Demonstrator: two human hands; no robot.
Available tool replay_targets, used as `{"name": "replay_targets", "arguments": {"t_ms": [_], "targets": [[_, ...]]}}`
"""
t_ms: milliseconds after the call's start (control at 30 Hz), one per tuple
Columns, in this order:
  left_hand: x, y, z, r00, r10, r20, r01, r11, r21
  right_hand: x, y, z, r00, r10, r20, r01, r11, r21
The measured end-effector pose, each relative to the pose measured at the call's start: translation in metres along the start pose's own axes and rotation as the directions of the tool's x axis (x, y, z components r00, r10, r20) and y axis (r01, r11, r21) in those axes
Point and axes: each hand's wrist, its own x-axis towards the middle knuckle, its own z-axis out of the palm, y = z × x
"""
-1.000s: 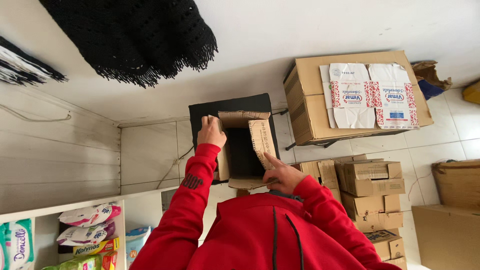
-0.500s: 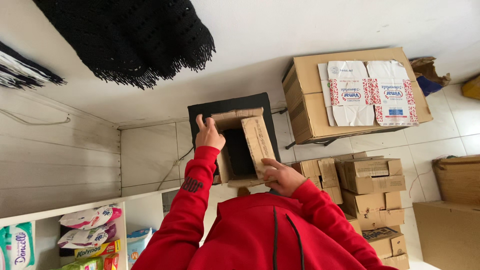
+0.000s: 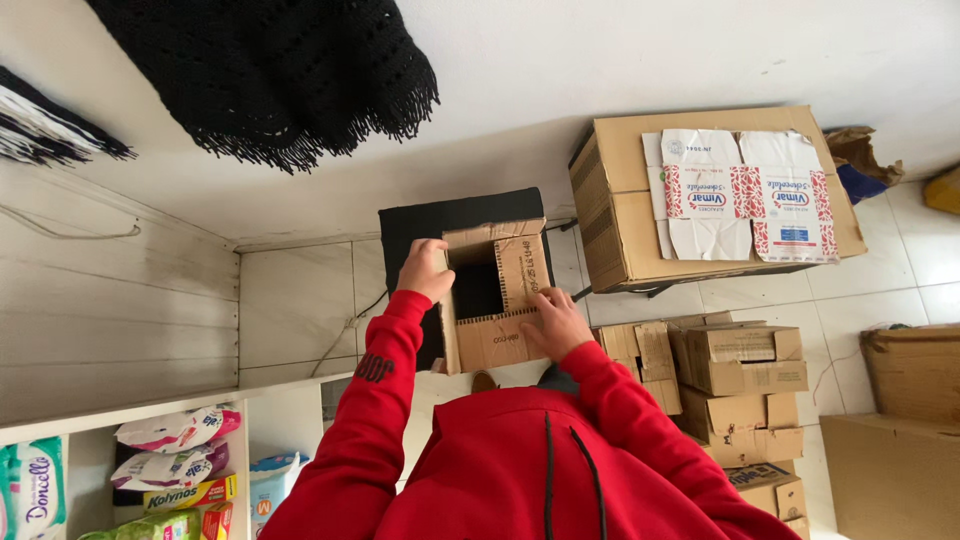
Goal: The person picks up flat cardboard sheets and folds them to assemble multiple small cardboard boxes, placing them together on the floor.
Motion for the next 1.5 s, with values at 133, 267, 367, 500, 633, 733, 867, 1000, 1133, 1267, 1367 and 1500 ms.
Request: {"name": "replay_targets", "arguments": {"t_ms": [133,267,367,500,633,733,867,1000,1133,1267,1367,1500], "targets": [[-0.078,0.086,-0.061,0.997,0.018,0.076,0.013,0.925,-0.381,0.004,-0.021,-0.009,0.996,0.051,-0.07,-0.06,0.989,-0.137],[-0.078,0.08,-0.055,0.983,0.13,0.127,-0.029,0.803,-0.595,0.02,-0.054,-0.037,0.983,0.181,0.003,-0.181,0.983,-0.032],[-0.066,0.076,-0.039,0.97,0.154,0.187,0.018,0.723,-0.69,0.045,-0.071,-0.047,0.953,0.297,0.051,-0.298,0.955,0.005],[-0.061,0.077,-0.017,0.973,0.203,0.11,-0.102,0.806,-0.583,0.087,-0.069,-0.024,0.89,0.454,0.048,-0.454,0.891,-0.012],[-0.056,0.068,0.003,0.977,0.203,0.07,-0.137,0.838,-0.529,0.093,-0.059,-0.009,0.886,0.463,0.015,-0.463,0.886,-0.013],[-0.049,0.056,0.017,0.977,0.214,-0.013,-0.186,0.815,-0.549,0.087,-0.038,0.012,0.919,0.376,-0.118,-0.368,0.926,0.083],[-0.038,0.038,0.037,0.968,0.241,-0.07,-0.246,0.854,-0.458,0.083,-0.017,0.023,0.911,0.299,-0.282,-0.207,0.926,0.315],[-0.017,0.017,0.065,0.956,0.162,-0.245,-0.228,0.935,-0.27,0.068,-0.023,-0.006,0.874,0.404,-0.268,-0.216,0.82,0.53],[-0.016,0.012,0.074,0.921,0.19,-0.342,-0.273,0.938,-0.215,0.071,0.009,0.013,0.809,0.473,-0.349,-0.195,0.776,0.599],[-0.022,0.012,0.079,0.903,0.225,-0.367,-0.312,0.929,-0.197,0.069,0.021,0.024,0.776,0.483,-0.405,-0.153,0.767,0.623],[-0.038,0.025,0.072,0.902,0.234,-0.362,-0.305,0.94,-0.153,0.07,0.015,0.02,0.786,0.459,-0.413,-0.122,0.771,0.625],[-0.061,0.04,0.061,0.973,0.107,-0.204,-0.11,0.994,-0.005,0.075,0.01,0.02,0.823,0.368,-0.432,-0.045,0.801,0.597]]}}
